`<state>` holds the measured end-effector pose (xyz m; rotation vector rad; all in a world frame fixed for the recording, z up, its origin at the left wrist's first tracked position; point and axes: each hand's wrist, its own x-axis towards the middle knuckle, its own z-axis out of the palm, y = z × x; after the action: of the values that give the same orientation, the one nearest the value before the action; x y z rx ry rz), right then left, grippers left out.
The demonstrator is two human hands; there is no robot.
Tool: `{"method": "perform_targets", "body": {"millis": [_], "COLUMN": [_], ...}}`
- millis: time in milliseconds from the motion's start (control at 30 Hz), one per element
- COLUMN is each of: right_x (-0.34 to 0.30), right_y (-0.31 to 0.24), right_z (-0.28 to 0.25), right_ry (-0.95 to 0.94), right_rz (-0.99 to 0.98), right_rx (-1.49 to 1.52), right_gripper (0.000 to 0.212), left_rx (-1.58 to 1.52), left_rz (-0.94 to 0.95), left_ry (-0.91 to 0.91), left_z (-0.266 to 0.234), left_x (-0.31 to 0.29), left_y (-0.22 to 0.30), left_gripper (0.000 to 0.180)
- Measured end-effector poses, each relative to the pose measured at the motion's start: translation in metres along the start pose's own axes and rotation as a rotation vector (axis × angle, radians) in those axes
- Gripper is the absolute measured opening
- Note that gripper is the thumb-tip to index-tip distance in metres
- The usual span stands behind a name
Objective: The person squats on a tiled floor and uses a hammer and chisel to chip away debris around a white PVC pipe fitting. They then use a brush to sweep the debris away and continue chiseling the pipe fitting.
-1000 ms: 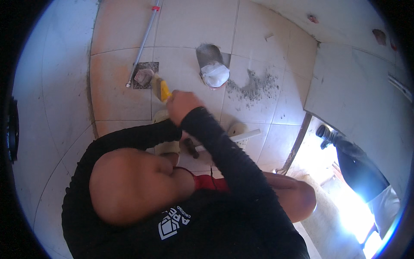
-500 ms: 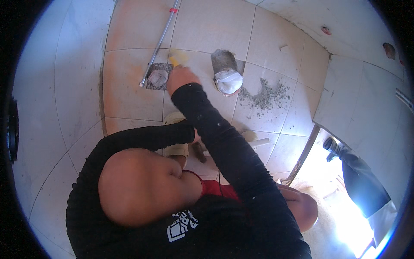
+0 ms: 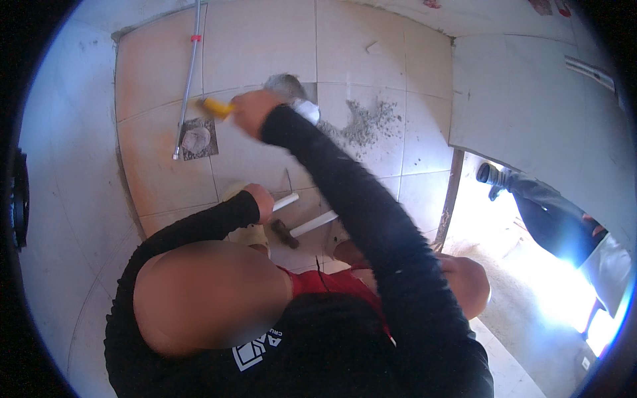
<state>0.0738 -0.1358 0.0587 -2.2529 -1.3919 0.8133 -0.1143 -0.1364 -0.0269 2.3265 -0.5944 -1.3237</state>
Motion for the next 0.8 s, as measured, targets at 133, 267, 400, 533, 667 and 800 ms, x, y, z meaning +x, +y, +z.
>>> {"method": "perform_targets", "body": {"millis": [133, 267, 400, 533, 667, 800], "right_x": [-0.080, -0.142, -0.163, -0.153, -0.158, -0.178], "right_y": [0.067, 0.092, 0.096, 0.103, 0.108, 0.107], "right_z": [-0.079, -0.116, -0.117, -0.090, -0.076, -0.106], "right_ry": [0.129, -0.185, -0.380, -0.345, -0.355, -0.320], "right_rz": [0.090, 0.277, 0.412, 0.351, 0.405, 0.438], "right_rx": [-0.230, -0.469, -0.499, -0.474, -0.488, -0.528], "right_gripper": [0.037, 0.038, 0.040, 0.039, 0.039, 0.037], "left_rx": [0.006, 0.001, -0.001, 0.041, 0.007, 0.018], "left_rz": [0.072, 0.011, -0.014, -0.028, -0.041, -0.037], "left_ry": [0.028, -0.076, -0.082, -0.084, -0.096, -0.114], "left_z": [-0.013, -0.030, -0.037, -0.039, -0.039, -0.035], "left_x": [-0.022, -0.029, -0.031, -0.031, -0.030, -0.026], "left_y": [0.001, 0.008, 0.011, 0.013, 0.012, 0.011], "left_gripper": [0.026, 0.024, 0.025, 0.024, 0.024, 0.027]}}
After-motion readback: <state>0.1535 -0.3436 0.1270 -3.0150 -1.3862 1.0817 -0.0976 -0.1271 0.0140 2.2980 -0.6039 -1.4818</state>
